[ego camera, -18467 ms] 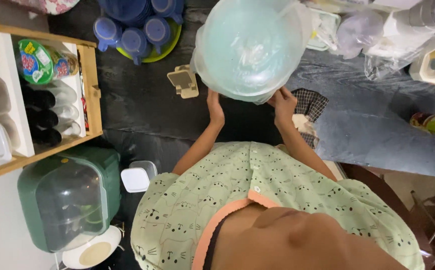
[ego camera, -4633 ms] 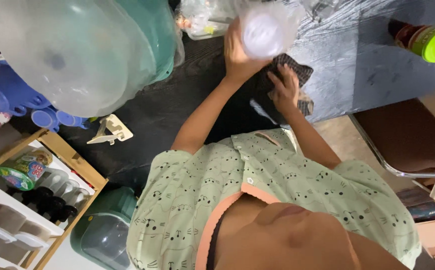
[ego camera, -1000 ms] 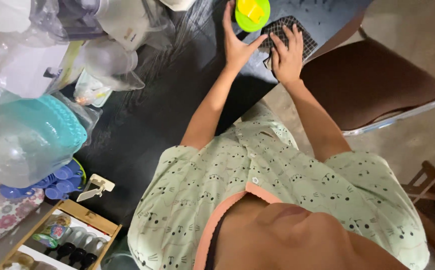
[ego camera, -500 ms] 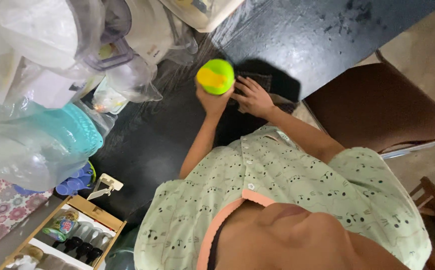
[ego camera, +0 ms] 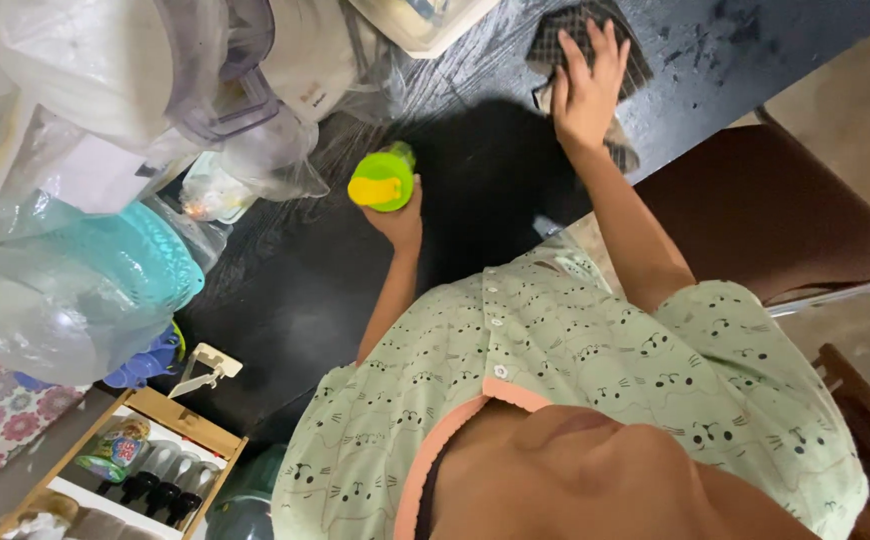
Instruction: Organizing household items and wiping a desk surface.
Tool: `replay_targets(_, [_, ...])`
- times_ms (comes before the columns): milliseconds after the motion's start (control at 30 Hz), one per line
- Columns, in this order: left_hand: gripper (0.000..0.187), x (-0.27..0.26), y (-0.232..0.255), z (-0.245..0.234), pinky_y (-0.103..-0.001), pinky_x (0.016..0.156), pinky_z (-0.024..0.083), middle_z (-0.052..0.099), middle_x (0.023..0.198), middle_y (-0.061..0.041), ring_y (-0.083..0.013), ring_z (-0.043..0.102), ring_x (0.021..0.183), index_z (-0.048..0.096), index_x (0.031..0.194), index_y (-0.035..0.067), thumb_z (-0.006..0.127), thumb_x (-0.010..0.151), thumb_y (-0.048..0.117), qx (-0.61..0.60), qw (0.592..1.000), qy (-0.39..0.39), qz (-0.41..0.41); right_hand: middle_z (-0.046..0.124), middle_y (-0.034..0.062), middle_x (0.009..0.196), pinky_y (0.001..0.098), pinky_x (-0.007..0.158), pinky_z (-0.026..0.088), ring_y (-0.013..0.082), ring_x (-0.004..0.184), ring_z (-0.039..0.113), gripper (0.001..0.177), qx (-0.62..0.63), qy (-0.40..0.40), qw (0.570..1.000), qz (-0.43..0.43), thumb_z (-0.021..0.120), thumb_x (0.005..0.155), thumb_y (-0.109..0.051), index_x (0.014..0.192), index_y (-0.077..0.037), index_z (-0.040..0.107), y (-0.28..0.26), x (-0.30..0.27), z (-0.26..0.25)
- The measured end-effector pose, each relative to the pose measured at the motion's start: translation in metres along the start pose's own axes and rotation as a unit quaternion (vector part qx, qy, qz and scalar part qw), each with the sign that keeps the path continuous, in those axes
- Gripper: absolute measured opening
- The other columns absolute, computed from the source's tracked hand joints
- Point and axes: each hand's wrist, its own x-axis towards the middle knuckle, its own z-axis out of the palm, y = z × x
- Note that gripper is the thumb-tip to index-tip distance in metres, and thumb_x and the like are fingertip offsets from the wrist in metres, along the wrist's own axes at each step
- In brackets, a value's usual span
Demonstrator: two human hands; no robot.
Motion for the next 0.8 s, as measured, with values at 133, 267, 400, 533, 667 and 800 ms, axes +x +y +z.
replay_targets(133, [0.078,-0.013,-0.016,-0.019,-0.042,0.114,0.042,0.056,0.134,-0.017,-0.0271,0.056,0.125,0.045,0.139,-0.003,0.094,0.08,0.011,0.084,0.994,0.06,0.047,0.047,0.0098,0.157,0.0618,0.128,0.024,0.0361,0.154,0.038,0.049,0.012,0.019,0.998,0.055,0.06,0.105,-0.002,0.147,-0.024,0.059,-0.025,-0.078,0.001])
replay_targets(267, [0.084,-0.02,-0.012,-0.026,-0.043,0.116,0.04,0.053,0.138,-0.017,-0.0296,0.054,0.13,0.038,0.144,-0.004,0.092,0.081,0.013,0.092,0.994,0.043,0.031,0.051,0.0112,0.153,0.0631,0.125,0.026,0.0347,0.148,0.041,0.041,0.077,-0.096,0.992,-0.026,0.071,0.098,-0.012,0.137,-0.024,0.068,-0.066,-0.126,-0.012])
replay_targets(400, [0.084,-0.027,-0.016,-0.03,-0.045,0.117,0.038,0.051,0.14,-0.019,-0.0316,0.052,0.132,0.037,0.146,-0.004,0.091,0.083,0.012,0.083,0.996,0.029,0.022,0.053,0.0145,0.151,0.0622,0.124,0.028,0.0391,0.148,0.04,0.05,0.091,-0.171,0.971,-0.138,0.074,0.093,-0.016,0.141,-0.025,0.066,-0.06,-0.108,-0.016])
replay_targets(533, [0.086,-0.034,-0.021,-0.031,-0.046,0.119,0.036,0.048,0.142,-0.02,-0.033,0.049,0.134,0.034,0.148,-0.004,0.09,0.085,0.011,0.071,0.997,0.017,0.011,0.056,0.0155,0.139,0.0645,0.118,0.023,0.0398,0.139,0.041,0.062,0.108,-0.255,0.958,-0.068,0.078,0.063,-0.017,0.125,-0.018,0.068,-0.031,-0.048,-0.041])
replay_targets(667, [0.093,-0.059,0.011,-0.026,-0.048,0.123,0.026,0.033,0.151,-0.021,-0.0352,0.036,0.142,0.02,0.152,-0.004,0.086,0.087,0.011,0.037,0.998,0.032,0.041,0.048,0.0166,0.157,0.0614,0.128,0.022,0.0386,0.152,0.037,0.049,0.041,0.02,0.999,0.009,0.071,0.1,-0.005,0.147,-0.018,0.064,0.017,-0.072,-0.039])
replay_targets(800, [0.087,-0.121,-0.007,-0.042,-0.052,0.131,0.024,0.022,0.162,-0.025,-0.0405,0.028,0.155,0.014,0.155,-0.003,0.076,0.095,0.009,0.08,0.996,0.003,0.043,0.047,0.0195,0.154,0.0621,0.126,0.023,0.0426,0.15,0.038,0.046,-0.005,0.095,0.99,0.102,0.07,0.103,-0.006,0.147,-0.015,0.062,0.011,-0.125,-0.03])
